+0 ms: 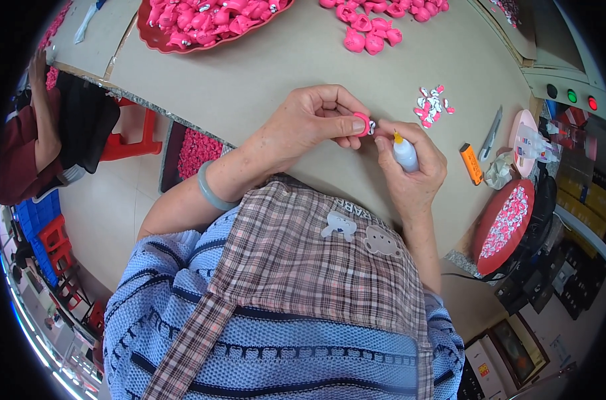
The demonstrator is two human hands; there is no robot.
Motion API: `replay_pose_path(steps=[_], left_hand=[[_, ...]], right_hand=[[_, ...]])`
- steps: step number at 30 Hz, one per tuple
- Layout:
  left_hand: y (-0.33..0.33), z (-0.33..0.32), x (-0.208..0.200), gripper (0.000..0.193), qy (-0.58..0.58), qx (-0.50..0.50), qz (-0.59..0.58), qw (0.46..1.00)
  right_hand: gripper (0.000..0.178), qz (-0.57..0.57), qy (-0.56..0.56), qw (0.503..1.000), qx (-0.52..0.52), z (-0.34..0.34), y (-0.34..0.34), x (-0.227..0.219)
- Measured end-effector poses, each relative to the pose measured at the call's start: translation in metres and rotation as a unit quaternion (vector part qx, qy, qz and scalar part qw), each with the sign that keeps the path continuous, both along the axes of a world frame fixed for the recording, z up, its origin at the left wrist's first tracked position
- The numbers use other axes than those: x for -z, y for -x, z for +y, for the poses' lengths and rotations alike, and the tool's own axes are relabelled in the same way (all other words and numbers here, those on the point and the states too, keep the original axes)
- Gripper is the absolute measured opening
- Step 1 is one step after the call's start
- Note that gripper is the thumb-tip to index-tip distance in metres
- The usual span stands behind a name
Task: The person assembles small pink toy components by applying glue from a bottle to the parts and joining them together by hand.
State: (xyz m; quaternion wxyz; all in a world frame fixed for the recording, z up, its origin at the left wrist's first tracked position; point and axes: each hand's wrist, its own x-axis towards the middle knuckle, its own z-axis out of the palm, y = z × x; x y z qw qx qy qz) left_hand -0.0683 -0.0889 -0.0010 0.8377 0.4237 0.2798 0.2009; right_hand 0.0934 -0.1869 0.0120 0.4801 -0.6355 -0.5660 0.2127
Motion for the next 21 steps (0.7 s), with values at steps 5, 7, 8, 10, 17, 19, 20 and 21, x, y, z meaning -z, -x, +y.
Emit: replay_pose_path(steps=[5, 7, 8, 10, 17, 19, 20, 21], left_hand=[[-0.001, 0.000, -0.001, 0.016, -0.021, 0.005, 0.004, 1.000], [-0.001, -0.001, 0.001, 0.016, -0.031, 0.007, 0.005, 0.999], [-0.001, -0.002, 0.002, 0.015, -0.040, 0.003, 0.007, 0.999], [-0.001, -0.004, 0.005, 0.014, -0.049, -0.001, 0.008, 0.999], [-0.004, -0.012, 0.005, 0.009, -0.100, -0.036, 0.007, 0.994], [-0.005, -0.013, 0.006, 0.009, -0.104, -0.038, 0.010, 0.994], [-0.005, -0.013, 0.006, 0.009, -0.111, -0.041, 0.013, 0.993], [-0.005, -0.013, 0.007, 0.009, -0.118, -0.044, 0.016, 0.992]], right_hand=[[0.028, -0.102, -0.073, 0.992, -0.017, 0.001, 0.000, 0.003], [0.028, -0.135, -0.086, 0.987, -0.020, 0.001, 0.001, 0.002], [0.028, -0.135, -0.086, 0.987, -0.020, 0.001, 0.000, 0.002], [0.025, -0.189, -0.104, 0.976, -0.025, 0.001, -0.001, 0.006], [0.021, -0.210, -0.126, 0.970, -0.013, 0.001, 0.002, 0.014], [0.020, -0.208, -0.133, 0.969, -0.014, 0.000, 0.002, 0.015], [0.020, -0.208, -0.132, 0.969, -0.014, 0.000, 0.002, 0.017], [0.020, -0.205, -0.137, 0.969, -0.016, 0.001, 0.002, 0.018]])
